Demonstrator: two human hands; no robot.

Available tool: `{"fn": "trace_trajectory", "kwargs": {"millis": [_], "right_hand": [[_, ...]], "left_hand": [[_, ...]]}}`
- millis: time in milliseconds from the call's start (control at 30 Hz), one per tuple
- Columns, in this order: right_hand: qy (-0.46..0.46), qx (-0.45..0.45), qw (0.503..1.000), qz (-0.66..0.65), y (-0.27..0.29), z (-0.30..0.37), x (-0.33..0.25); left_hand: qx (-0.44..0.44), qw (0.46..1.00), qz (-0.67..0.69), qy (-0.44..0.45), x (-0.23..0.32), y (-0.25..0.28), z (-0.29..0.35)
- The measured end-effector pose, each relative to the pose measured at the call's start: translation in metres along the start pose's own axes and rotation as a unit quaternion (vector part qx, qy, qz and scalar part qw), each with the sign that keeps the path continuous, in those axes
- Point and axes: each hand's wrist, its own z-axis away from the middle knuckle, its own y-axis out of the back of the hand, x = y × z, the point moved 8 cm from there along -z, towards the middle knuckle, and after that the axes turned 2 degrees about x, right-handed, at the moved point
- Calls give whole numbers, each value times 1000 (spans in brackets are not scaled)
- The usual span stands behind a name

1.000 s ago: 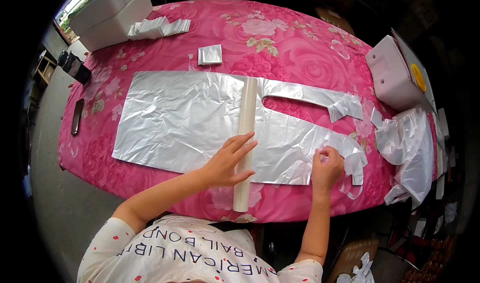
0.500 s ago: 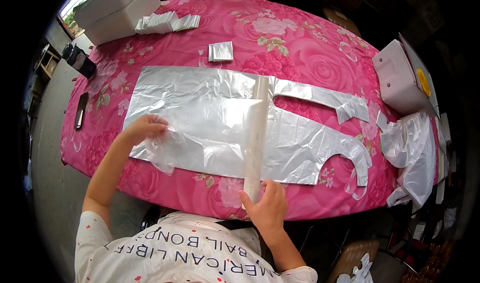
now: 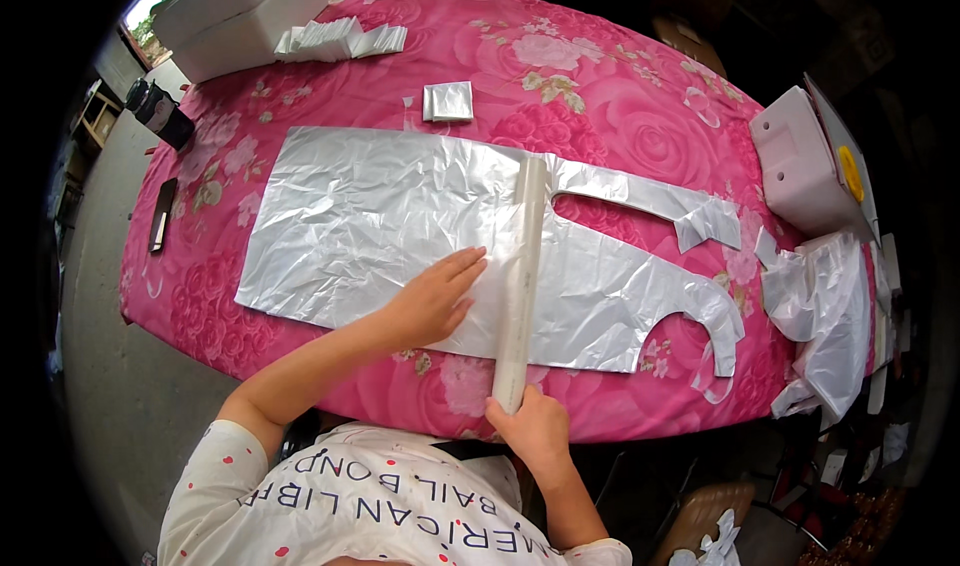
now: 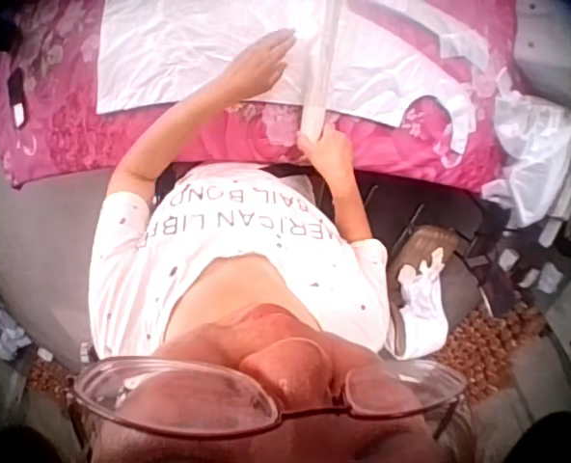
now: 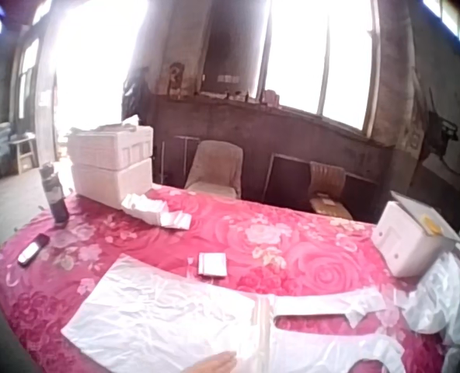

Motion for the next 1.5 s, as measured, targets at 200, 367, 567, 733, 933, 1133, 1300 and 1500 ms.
{"fn": "trace_trajectory", "kwargs": {"millis": [200, 367, 567, 733, 933, 1133, 1300, 1500], "right_hand": [[4, -65, 998, -1, 2, -8, -2], [60, -87, 994, -8, 30, -67, -27], [-5, -86, 984, -157, 49, -199, -28], [-138, -28, 740, -657, 25, -280, -1], [54, 12, 452, -890, 94, -321, 35], [154, 142, 411, -887, 243, -325, 210], [172, 256, 466, -829, 301, -270, 181], [318, 156, 706, -614, 188, -199, -112]], "left_hand": [[-52, 993, -109, -4, 6, -59, 0], [-51, 991, -123, 4, 4, -59, 1], [-55, 988, -147, -5, 7, -61, -2], [-69, 987, -144, 3, 8, -63, -4], [-78, 986, -147, 13, 2, -63, 1], [-74, 988, -138, -3, 7, -64, -3], [-71, 989, -126, 9, 7, -61, -1], [-78, 987, -141, 13, 3, -62, 1]]}}
